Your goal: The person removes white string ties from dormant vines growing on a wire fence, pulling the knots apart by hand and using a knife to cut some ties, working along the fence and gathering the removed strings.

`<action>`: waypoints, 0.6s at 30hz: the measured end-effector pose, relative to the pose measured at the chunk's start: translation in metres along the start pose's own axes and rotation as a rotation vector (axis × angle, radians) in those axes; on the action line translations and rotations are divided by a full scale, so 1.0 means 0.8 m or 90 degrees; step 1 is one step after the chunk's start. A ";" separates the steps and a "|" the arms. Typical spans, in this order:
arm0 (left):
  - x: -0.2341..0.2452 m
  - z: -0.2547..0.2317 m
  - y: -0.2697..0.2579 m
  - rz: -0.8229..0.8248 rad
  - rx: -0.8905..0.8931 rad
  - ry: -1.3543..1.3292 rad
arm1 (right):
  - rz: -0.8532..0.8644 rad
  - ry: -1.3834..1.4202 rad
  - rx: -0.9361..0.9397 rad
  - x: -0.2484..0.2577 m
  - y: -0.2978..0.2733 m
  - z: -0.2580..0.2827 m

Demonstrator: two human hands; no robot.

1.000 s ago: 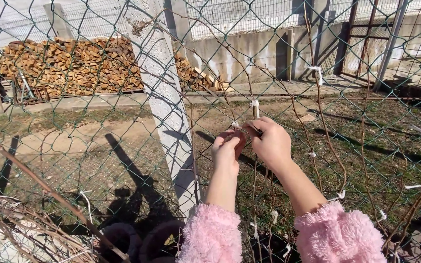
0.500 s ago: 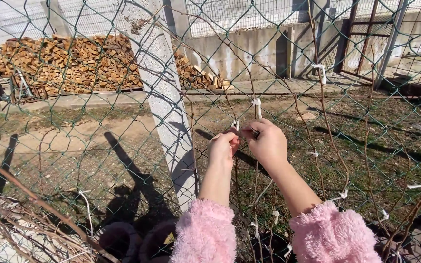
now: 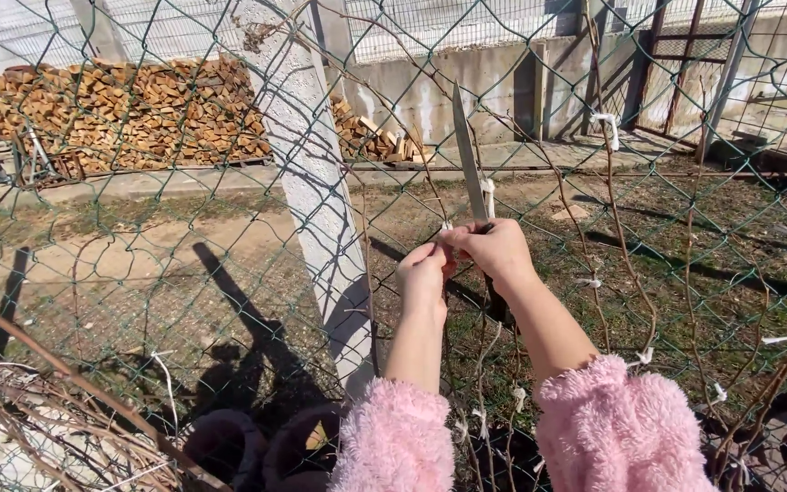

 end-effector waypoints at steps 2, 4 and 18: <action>0.001 0.012 0.009 -0.007 -0.022 0.025 | -0.002 0.045 0.013 -0.006 0.010 -0.007; 0.001 0.017 0.009 -0.013 -0.042 0.053 | -0.005 0.091 0.024 -0.012 0.023 -0.022; -0.004 0.024 0.002 -0.028 -0.036 0.027 | 0.070 0.471 0.012 -0.012 -0.014 -0.044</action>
Point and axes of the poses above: each hand's wrist, its own y-axis towards the middle knuckle, its own x-axis out of the back of the hand, z = x × y, the point moved 4 cm from there along y, towards the middle knuckle, and after that the axes turned 9 degrees about -x, right-handed, at the moved point
